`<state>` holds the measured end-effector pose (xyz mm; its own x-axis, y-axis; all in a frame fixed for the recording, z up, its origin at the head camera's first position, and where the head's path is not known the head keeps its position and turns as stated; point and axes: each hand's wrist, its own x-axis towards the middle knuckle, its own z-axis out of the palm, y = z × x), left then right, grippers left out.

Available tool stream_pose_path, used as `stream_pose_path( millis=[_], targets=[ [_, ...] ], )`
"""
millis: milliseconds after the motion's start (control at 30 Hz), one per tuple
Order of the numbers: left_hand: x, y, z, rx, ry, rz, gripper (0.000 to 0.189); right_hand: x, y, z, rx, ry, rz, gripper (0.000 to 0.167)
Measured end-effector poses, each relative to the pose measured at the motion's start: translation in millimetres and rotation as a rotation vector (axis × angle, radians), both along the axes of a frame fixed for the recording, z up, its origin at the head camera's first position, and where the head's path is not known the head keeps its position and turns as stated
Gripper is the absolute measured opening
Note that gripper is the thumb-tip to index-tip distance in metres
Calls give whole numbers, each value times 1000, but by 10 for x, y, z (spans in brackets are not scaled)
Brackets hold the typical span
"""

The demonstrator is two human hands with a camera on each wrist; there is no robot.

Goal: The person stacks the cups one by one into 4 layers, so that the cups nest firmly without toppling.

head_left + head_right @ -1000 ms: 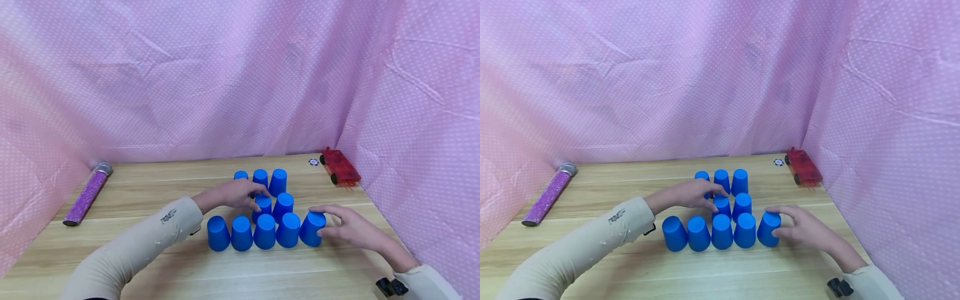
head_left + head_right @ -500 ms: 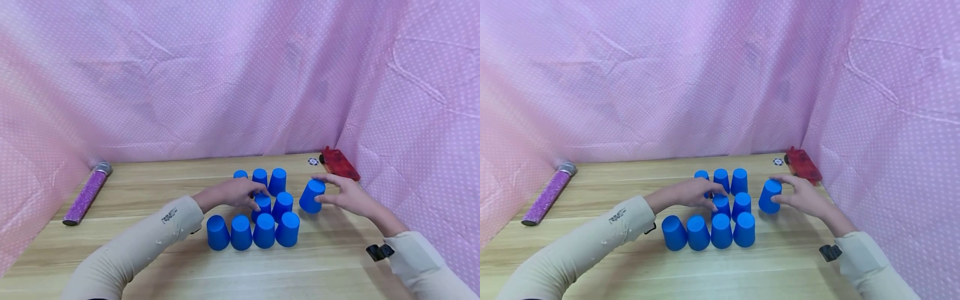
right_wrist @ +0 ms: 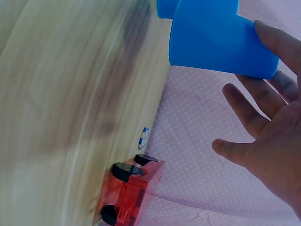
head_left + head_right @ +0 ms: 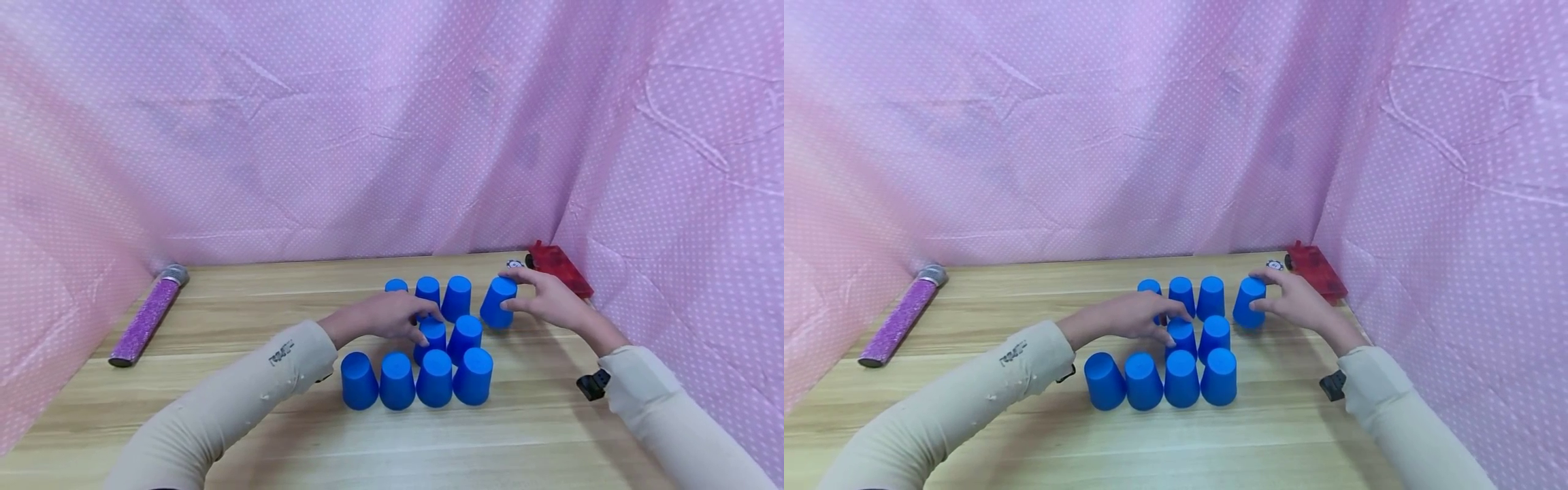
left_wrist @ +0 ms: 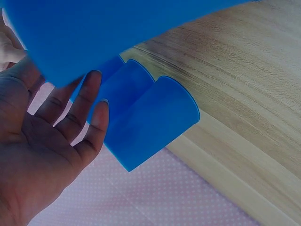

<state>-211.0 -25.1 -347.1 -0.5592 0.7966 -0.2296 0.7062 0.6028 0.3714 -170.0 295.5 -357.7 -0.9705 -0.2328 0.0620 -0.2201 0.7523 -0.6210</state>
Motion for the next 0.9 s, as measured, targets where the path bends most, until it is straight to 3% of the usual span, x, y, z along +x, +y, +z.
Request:
stream_pose_path(
  millis=[400, 900],
  targets=[
    [-7, 17, -8, -14, 16, 4, 46, -211, 18, -196, -24, -17, -3, 63],
    [-21, 19, -20, -19, 30, -5, 46, -315, -40, -304, -39, -24, 9, 62]
  ],
)
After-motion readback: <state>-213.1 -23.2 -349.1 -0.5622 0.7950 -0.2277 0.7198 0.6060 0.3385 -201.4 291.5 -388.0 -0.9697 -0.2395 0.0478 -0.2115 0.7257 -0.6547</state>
